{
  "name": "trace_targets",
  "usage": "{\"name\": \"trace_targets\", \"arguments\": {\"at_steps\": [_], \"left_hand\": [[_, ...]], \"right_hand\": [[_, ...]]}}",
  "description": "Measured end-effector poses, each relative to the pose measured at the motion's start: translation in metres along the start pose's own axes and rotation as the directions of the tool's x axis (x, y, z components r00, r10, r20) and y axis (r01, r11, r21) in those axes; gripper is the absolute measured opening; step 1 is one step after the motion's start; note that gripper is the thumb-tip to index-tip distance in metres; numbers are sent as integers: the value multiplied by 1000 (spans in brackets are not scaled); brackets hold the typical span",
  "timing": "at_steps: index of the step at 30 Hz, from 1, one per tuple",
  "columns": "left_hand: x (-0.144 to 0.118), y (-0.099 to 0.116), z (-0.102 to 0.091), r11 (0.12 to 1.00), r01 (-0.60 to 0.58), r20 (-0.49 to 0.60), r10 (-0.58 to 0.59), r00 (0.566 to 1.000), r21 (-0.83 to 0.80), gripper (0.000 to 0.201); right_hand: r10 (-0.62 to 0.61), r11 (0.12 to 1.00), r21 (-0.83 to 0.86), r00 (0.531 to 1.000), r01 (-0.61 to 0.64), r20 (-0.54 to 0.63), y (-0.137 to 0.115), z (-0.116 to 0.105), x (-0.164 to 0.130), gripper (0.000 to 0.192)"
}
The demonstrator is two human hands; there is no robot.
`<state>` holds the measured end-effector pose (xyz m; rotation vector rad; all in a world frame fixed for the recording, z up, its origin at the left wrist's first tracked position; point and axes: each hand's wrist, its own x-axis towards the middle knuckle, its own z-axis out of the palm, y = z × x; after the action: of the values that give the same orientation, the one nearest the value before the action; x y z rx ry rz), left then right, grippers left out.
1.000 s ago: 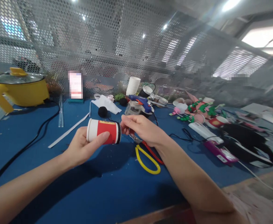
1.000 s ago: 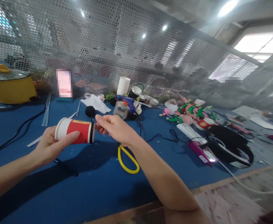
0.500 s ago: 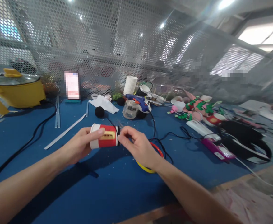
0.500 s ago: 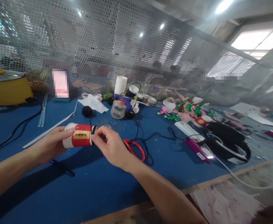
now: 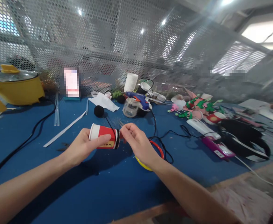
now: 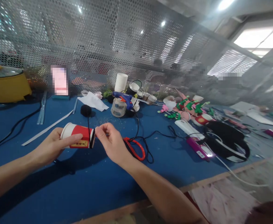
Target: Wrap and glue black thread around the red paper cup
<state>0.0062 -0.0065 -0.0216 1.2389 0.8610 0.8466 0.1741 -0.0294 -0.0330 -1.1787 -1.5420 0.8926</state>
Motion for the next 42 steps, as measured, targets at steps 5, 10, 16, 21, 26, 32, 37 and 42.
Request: {"name": "trace_targets", "arguments": {"at_steps": [5,10,16,21,26,32,37,42], "left_hand": [[1,-3,0,1000,16,-27,-15,1000,17,14],[1,-5,3,997,51,-77,-46,996,52,18],[3,-7,2,994,64,-134,-51,990,90,19],[4,-6,0,993,90,-176,-76,981,74,23],[4,-4,-1,995,61,-197,-46,979,73,22],[3,-4,-3,998,22,-164,-11,986,64,20],[4,-4,-2,997,-6,-173,20,985,80,22],[6,-6,-4,993,17,-221,9,975,118,24]], "right_hand": [[-282,930,-214,954,297,98,-2,-2,-4,26],[-289,922,-188,926,338,244,-5,0,-8,34],[-191,979,-55,975,198,111,-5,-2,0,29],[-15,996,-94,990,2,-143,-7,-30,29,21],[-243,821,-568,869,-52,-431,-10,-78,82,21],[261,874,-327,915,-360,-309,9,-94,118,31],[265,931,-168,917,-323,-297,24,-85,116,20],[111,987,-70,937,-142,-330,9,-76,96,6]]}}
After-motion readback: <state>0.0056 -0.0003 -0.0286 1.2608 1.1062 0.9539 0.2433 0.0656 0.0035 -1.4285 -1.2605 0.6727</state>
